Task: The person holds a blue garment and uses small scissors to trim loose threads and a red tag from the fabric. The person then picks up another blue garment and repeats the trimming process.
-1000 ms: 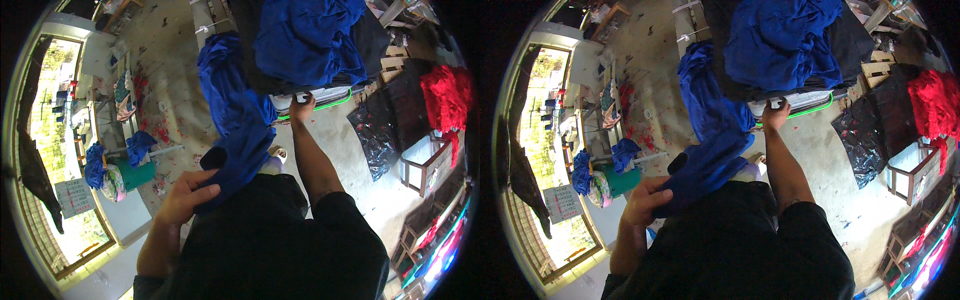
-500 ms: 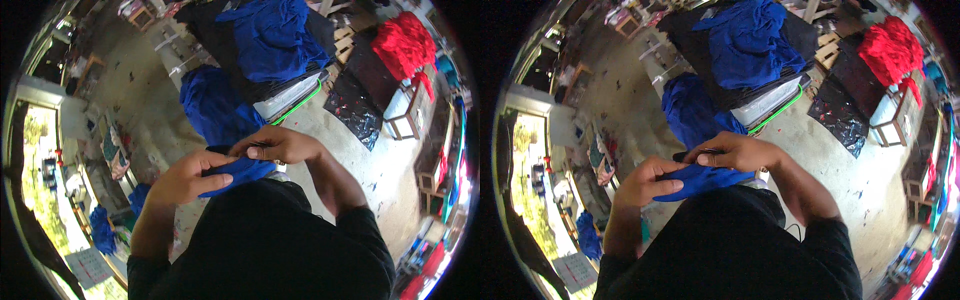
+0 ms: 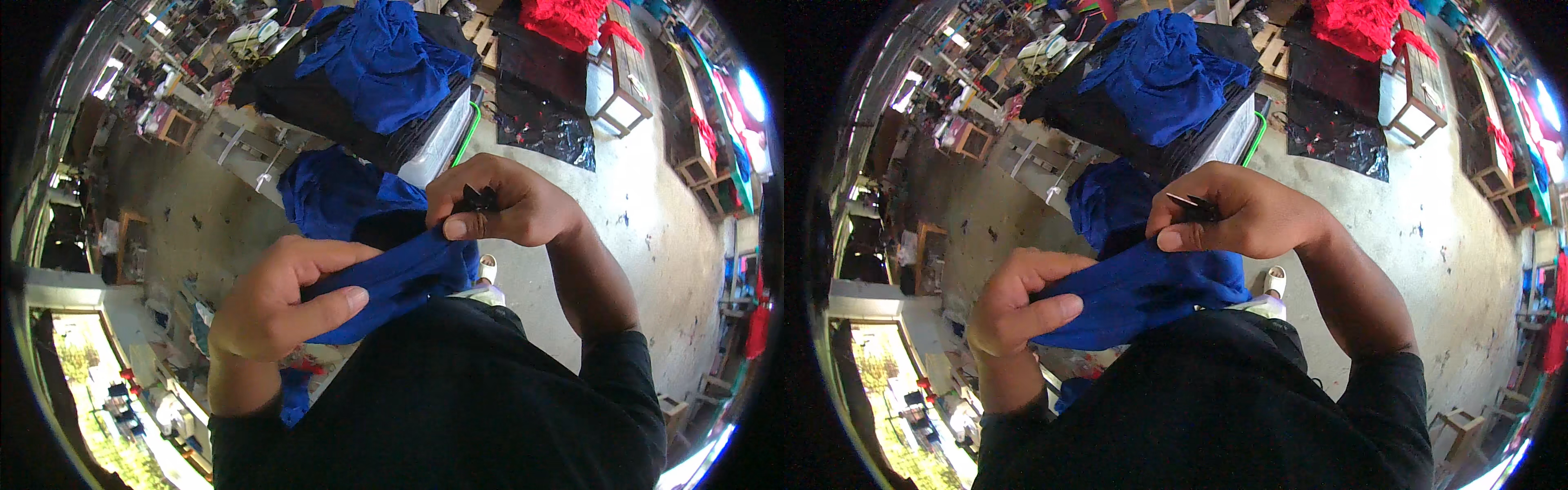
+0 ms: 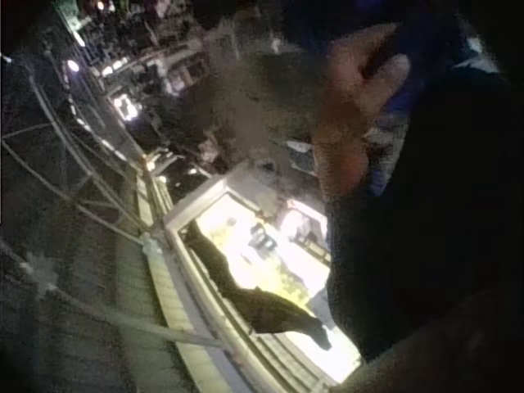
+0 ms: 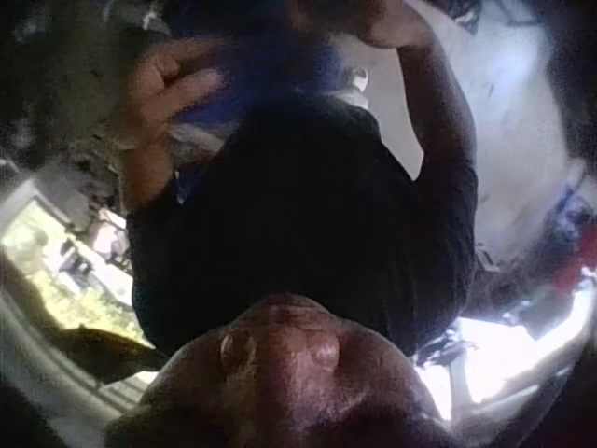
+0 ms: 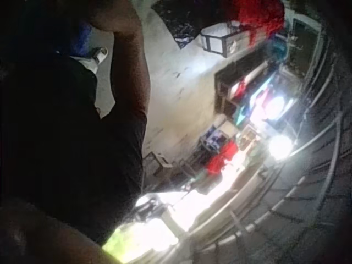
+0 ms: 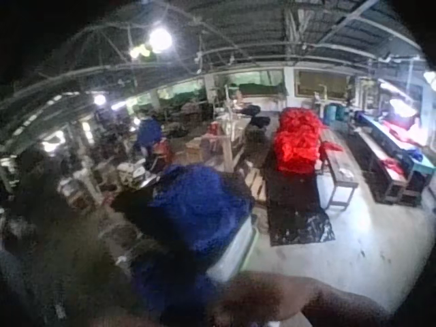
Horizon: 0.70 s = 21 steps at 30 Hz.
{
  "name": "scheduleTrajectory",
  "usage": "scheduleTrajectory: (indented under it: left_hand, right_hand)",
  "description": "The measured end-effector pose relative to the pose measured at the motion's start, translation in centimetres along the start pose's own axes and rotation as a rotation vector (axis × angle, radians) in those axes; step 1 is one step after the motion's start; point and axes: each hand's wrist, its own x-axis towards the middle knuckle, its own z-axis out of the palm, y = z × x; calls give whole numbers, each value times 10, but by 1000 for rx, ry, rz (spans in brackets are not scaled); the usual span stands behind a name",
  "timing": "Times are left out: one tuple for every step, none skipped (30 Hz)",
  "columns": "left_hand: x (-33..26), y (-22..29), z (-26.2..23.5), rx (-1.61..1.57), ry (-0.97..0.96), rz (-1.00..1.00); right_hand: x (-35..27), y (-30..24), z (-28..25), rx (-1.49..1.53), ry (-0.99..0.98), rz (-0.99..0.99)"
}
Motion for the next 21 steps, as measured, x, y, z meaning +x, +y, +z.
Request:
scheduleTrajectory:
  left_hand:
    - [-2, 3, -1, 18, -2, 3]
    - [-4, 7, -1, 51, 7, 1]
    - [-5, 12, -1, 82, 17, -1]
    - [-8, 15, -1, 114, 38, -1]
    - [-11, 16, -2, 117, 51, 3]
    - [-14, 14, -4, 119, 65, 7]
    - [-15, 13, -5, 118, 78, 15]
    - [-15, 13, -5, 105, 60, 35]
    - [-14, 13, -5, 92, 42, 56]
    - [-12, 18, 1, 90, 29, 67]
    - [-11, 24, 9, 110, 78, 23]
    - [-9, 30, 20, 129, 127, -21]
    - [-9, 31, 24, 134, 169, -52]
    - [-8, 33, 24, 138, 138, -33]
    - [-7, 35, 23, 143, 107, -16]
    - [-4, 37, 23, 144, 75, 5]
    - [-2, 39, 23, 157, 72, -7]
    - [1, 41, 24, 171, 70, -20]
    - [4, 44, 26, 186, 68, -35]
    - [8, 45, 30, 166, 93, -44]
    - [11, 46, 35, 146, 119, -52]
  right_hand:
    - [-1, 3, 2, 8, 2, -11]
    - [-4, 3, 3, 5, 34, 2]
    - [-8, 3, 3, 2, 63, 16]
    - [-10, 3, 3, 0, 84, 25]
    - [-10, 4, 4, 18, 88, -2]
    - [-10, 5, 4, 37, 89, -29]
    - [-10, 7, 3, 53, 90, -52]
    - [-10, 10, 2, 63, 85, -99]
    - [-10, 13, 1, 73, 79, -145]
    - [-13, 18, -2, 92, 76, -203]
    - [-15, 22, -6, 112, 57, -247]
    - [-17, 27, -11, 131, 40, -291]
    - [-17, 29, -14, 138, 18, -319]
    - [-20, 27, -17, 179, 15, -234]
    - [-25, 25, -19, 220, 12, -149]
    - [-30, 22, -22, 258, 9, -59]
    - [-33, 20, -25, 239, 22, -72]
    - [-35, 18, -28, 221, 35, -86]
    - [-38, 17, -31, 205, 49, -101]
    - [-41, 18, -37, 190, 34, -89]
    - [-44, 20, -44, 176, 20, -77]
